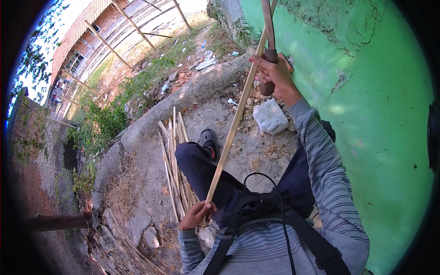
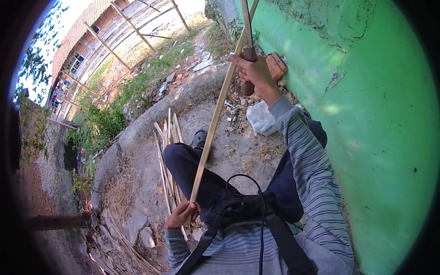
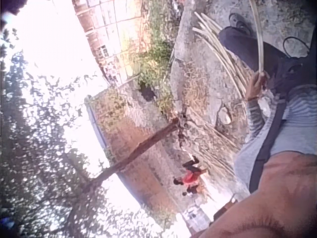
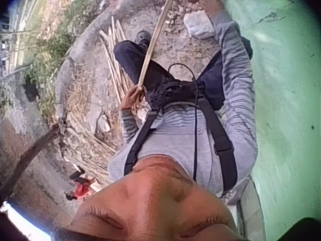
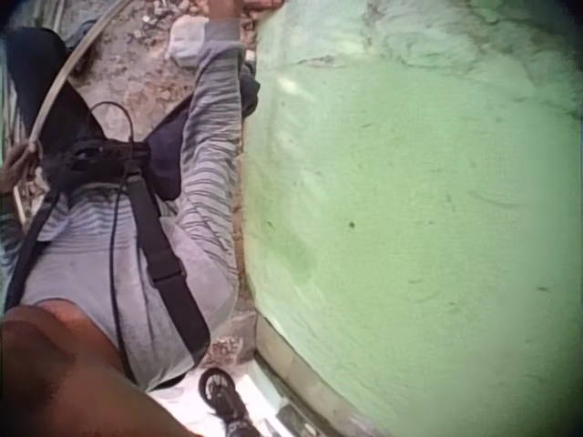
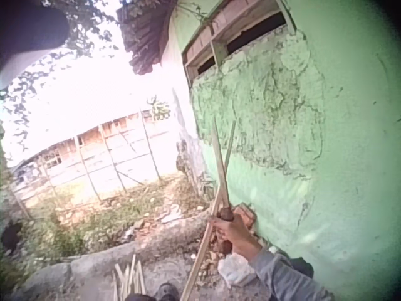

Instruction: The person holds a bamboo stick and shaves along its length using a machete.

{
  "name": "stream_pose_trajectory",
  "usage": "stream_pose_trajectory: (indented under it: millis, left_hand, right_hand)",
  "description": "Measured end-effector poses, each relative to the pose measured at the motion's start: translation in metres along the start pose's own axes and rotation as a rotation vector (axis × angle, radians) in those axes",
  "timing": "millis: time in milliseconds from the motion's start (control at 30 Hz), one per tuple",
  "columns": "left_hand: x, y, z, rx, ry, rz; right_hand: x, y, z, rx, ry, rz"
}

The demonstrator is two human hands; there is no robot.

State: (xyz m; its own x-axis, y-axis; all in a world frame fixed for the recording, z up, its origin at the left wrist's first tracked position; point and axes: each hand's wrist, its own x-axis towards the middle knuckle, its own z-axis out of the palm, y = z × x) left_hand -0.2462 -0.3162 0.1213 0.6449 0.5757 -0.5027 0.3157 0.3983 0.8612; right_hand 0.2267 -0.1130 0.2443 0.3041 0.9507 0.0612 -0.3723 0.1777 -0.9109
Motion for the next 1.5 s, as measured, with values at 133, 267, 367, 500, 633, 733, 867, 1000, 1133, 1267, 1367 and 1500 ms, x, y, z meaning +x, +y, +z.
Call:
stream_pose_trajectory:
  millis: [133, 267, 367, 500, 633, 733, 867, 1000, 1133, 1267, 1367, 1500]
  left_hand:
    - [-0.014, 0.001, 0.000, -0.136, -0.016, -0.004]
    - [0.014, 0.036, 0.014, -0.193, 0.064, 0.064]
    - [0.038, 0.064, 0.018, -0.284, -0.108, 0.163]
    - [0.050, 0.071, 0.021, -0.455, -0.152, 0.206]
    - [0.035, 0.068, 0.019, -0.016, 0.053, 0.205]
    - [0.015, 0.042, 0.012, 0.104, 0.088, 0.146]
    - [-0.005, -0.049, -0.034, 0.173, 0.101, 0.005]
    - [-0.056, -0.072, -0.101, 1.057, 0.295, -0.554]
    - [-0.049, 0.058, -0.073, 0.769, 0.754, 0.033]
    - [0.019, 0.142, -0.006, 0.339, 0.505, 0.477]
    - [0.076, 0.152, 0.031, 0.147, 0.289, 0.425]
    - [0.120, 0.138, 0.037, -0.085, 0.050, 0.356]
  right_hand:
    - [-0.001, -0.014, 0.012, -0.045, -0.041, -0.064]
    - [-0.012, 0.000, 0.037, -0.030, -0.064, 0.034]
    - [-0.036, 0.013, 0.058, -0.035, -0.101, 0.070]
    - [-0.040, 0.017, 0.060, -0.029, -0.112, 0.022]
    - [-0.013, 0.000, 0.032, -0.050, -0.038, -0.062]
    - [0.002, -0.028, 0.020, -0.028, 0.001, -0.117]
    - [0.015, -0.046, 0.000, 0.032, 0.000, -0.107]
    - [-0.008, -0.036, 0.011, 0.032, 0.012, -0.054]
    - [-0.036, -0.003, 0.039, 0.075, -0.049, -0.004]
    - [-0.081, 0.029, 0.080, 0.100, -0.111, 0.078]
    - [-0.096, 0.051, 0.088, 0.023, -0.171, 0.128]
    - [-0.091, 0.075, 0.057, -0.273, -0.191, 0.035]
